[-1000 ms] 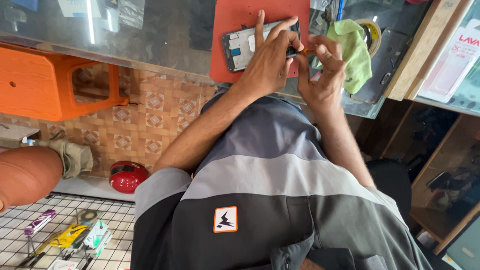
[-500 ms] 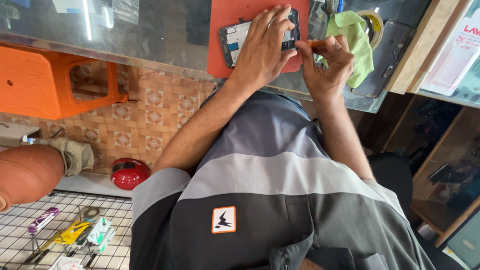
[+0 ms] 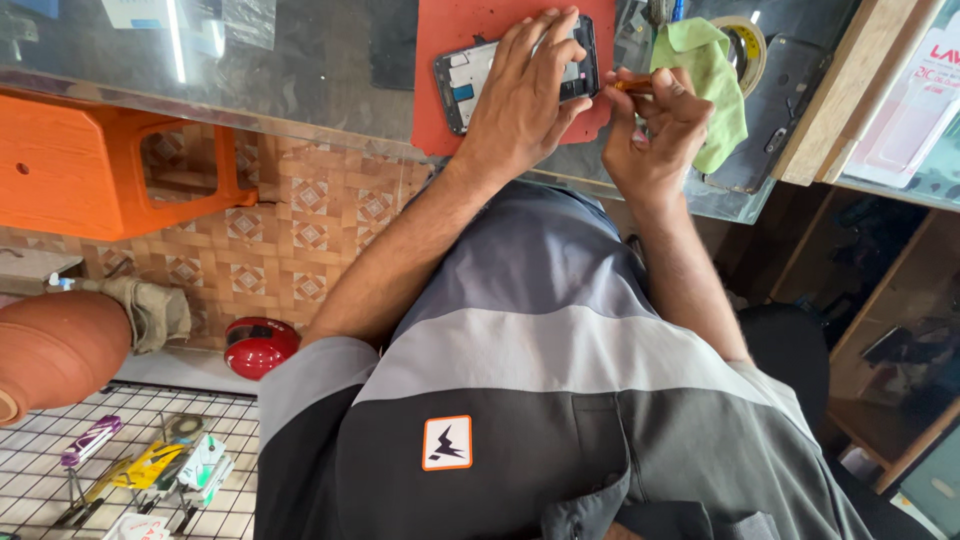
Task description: The person uses a manual screwdriver to remove multiple screws from the back of a disassembled smartphone. They then switch to a blue electric screwdriver to remove a screw from the side of the device. Finally, they use a metal prying tool to separate the phone's back cover from the main body.
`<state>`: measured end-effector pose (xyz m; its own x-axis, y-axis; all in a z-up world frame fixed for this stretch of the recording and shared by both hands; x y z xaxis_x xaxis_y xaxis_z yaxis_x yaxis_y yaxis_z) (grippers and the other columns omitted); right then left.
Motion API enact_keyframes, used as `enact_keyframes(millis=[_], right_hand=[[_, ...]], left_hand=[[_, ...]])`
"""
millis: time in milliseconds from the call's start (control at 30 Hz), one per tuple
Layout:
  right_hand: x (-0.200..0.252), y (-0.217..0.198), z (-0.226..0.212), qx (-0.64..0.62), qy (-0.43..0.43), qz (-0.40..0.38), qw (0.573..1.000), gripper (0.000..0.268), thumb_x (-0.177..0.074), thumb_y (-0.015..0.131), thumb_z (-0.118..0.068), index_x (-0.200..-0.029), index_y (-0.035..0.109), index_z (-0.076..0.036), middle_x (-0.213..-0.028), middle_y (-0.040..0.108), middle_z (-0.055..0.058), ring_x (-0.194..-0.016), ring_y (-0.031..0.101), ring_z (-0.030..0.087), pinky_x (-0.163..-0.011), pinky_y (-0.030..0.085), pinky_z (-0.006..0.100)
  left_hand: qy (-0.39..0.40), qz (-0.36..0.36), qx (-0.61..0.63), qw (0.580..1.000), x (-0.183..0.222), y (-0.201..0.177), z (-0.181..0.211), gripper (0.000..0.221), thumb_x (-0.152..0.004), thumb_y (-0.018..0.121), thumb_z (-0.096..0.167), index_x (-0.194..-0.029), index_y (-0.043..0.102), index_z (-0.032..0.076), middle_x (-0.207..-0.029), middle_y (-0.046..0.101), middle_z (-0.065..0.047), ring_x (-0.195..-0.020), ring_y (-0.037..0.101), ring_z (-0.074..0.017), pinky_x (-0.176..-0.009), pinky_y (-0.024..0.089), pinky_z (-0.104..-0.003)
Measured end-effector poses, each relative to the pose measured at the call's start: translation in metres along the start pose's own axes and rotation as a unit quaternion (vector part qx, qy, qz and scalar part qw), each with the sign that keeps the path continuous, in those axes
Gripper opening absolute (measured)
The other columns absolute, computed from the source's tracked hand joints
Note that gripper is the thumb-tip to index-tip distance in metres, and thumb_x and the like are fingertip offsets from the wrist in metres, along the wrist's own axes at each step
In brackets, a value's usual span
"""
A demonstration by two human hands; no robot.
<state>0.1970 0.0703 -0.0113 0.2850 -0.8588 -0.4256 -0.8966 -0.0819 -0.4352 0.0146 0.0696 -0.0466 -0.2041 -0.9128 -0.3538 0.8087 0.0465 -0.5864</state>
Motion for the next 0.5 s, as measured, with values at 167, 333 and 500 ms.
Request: enact_keyframes(millis=[167,333,500], right_hand=[[-0.011,-0.001,-0.020,0.087,-0.059,-0.014,0.994,0.065,-0.099,0.077,0.016,-0.132,0.026,-0.006,-0.123,0.054,0.028,-0.110,0.066,0.038,-0.090,0.064,0.039],[-0.011,0.007,-0.015,0.049,-0.008,0.029,0.998,0.055,-0.104,0.067,0.019,-0.130,0.027,-0.008,-0.115,0.055,0.020,-0.108,0.075,0.030,-0.084,0.070,0.035],[-0.014,0.002,-0.015,0.058,-0.050,-0.011,0.997,0.064,-0.097,0.073,0.017,-0.132,0.023,-0.001,-0.111,0.058,0.024,-0.099,0.070,0.032,-0.077,0.066,0.037]], left_hand=[[0.002,-0.003,-0.012,1.000,0.001,0.001,0.001,0.051,-0.103,0.076,0.031,-0.133,0.044,0.005,-0.159,0.038,-0.021,-0.148,0.037,-0.0417,-0.125,0.032,-0.058],[0.007,0.003,-0.014,1.000,0.000,0.001,0.000,0.053,-0.104,0.078,0.033,-0.133,0.044,0.004,-0.158,0.039,-0.020,-0.148,0.038,-0.0420,-0.125,0.032,-0.058],[-0.034,0.009,0.044,0.998,-0.006,-0.010,0.010,0.065,-0.092,0.081,0.022,-0.138,0.041,-0.001,-0.144,0.050,-0.016,-0.144,0.041,-0.0410,-0.123,0.032,-0.056]])
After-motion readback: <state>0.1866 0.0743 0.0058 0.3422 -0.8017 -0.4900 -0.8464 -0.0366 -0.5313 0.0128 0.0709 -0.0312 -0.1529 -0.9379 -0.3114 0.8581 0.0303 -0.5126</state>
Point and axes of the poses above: each hand's wrist, its own x-axis away from the middle knuckle, its own y-axis out of the palm, z = x × y, the point moved 2 cm from there along -x, towards the middle knuckle
